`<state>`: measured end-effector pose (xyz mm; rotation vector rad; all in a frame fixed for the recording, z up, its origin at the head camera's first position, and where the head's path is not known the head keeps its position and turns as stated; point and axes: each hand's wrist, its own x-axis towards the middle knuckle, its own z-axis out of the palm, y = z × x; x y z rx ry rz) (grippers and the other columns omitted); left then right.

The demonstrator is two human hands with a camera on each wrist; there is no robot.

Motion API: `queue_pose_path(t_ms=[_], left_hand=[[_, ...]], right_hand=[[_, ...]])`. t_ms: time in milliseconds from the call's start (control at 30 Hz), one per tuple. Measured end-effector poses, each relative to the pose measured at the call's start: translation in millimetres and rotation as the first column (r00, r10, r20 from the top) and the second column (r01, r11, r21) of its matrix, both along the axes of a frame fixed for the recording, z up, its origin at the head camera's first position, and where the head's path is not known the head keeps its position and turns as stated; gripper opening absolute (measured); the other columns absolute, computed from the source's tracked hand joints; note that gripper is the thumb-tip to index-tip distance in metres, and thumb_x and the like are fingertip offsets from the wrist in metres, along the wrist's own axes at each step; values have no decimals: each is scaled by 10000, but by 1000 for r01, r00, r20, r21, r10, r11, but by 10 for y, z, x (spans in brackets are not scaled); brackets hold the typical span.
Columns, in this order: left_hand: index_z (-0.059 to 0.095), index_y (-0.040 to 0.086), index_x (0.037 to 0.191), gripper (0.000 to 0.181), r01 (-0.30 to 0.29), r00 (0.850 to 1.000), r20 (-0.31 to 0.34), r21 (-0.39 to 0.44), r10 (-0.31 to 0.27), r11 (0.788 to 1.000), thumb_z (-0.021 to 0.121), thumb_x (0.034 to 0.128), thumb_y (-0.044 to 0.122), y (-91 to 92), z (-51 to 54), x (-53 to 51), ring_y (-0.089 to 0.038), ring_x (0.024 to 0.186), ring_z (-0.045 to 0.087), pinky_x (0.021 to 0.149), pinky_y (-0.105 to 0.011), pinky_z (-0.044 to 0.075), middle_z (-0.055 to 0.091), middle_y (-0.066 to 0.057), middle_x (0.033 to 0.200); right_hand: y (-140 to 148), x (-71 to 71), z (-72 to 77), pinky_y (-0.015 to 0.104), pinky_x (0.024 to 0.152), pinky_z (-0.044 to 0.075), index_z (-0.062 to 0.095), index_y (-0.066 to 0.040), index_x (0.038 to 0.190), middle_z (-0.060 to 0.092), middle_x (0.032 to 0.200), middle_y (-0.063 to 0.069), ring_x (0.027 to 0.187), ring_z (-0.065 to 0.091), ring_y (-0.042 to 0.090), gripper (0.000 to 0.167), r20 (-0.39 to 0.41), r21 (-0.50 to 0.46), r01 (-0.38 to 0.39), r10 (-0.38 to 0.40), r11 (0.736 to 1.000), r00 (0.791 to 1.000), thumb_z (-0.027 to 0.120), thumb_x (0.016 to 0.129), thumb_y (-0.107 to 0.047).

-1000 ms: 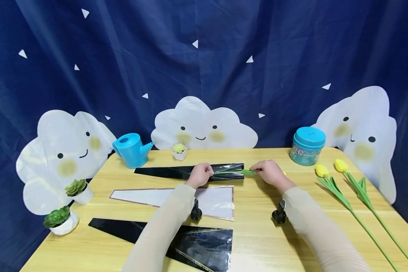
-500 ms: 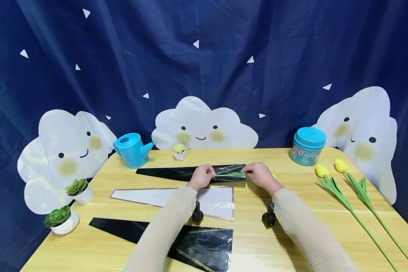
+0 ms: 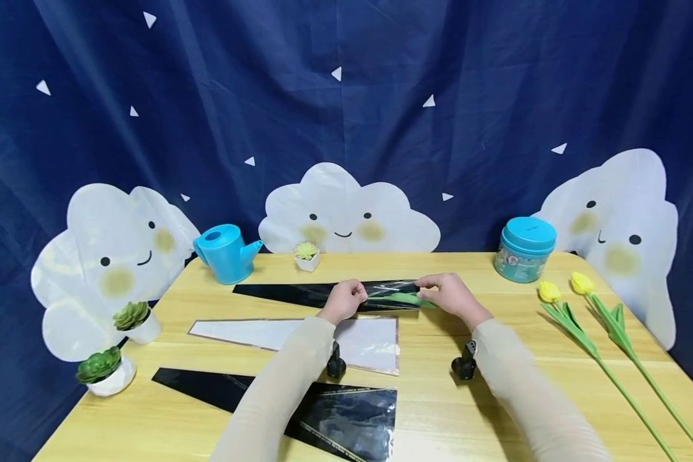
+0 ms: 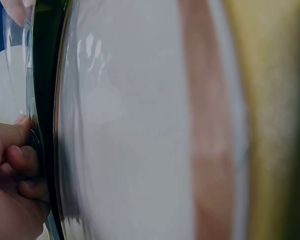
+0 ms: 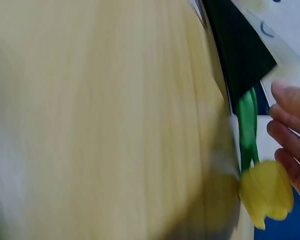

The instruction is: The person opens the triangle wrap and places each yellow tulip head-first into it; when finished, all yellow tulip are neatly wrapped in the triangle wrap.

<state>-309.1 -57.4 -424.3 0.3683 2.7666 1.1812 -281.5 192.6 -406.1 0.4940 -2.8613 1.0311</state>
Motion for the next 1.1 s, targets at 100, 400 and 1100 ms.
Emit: queue_pose_path(t_ms=[100, 400, 1100], left_hand=[[546, 94, 791, 143, -3, 1000, 14, 15, 3, 1000, 562, 928, 128, -13, -15, -9, -195, 704, 449, 693, -336, 374, 509, -26, 740], [550, 103, 794, 138, -13, 1000, -12, 5, 13, 1000, 563, 928, 132, -42, -60, -35, -192, 674, 448, 679, -329, 375, 508, -27, 715], [549, 97, 785, 145, -1, 1000, -32, -6, 1, 1000, 563, 926, 128, -35, -78, -13, -191, 650, 440, 666, -320, 370, 510, -27, 701]], right_hand=[[103, 15, 22, 482, 893, 446, 611, -19, 1194, 610, 1173, 192, 1101, 549, 368, 360, 32, -9, -2, 3, 1000, 999, 654, 864, -156], [343, 37, -25, 527, 991, 345, 501, -19, 1313, 506, 1307, 217, 1247, 407, 404, 511, 112, -35, -6, 10, 999, 994, 661, 861, -195], [375, 24, -122, 534, 959, 373, 610, 0, 1176, 594, 1188, 209, 1158, 490, 416, 330, 83, 11, -55, 53, 998, 995, 641, 852, -56]])
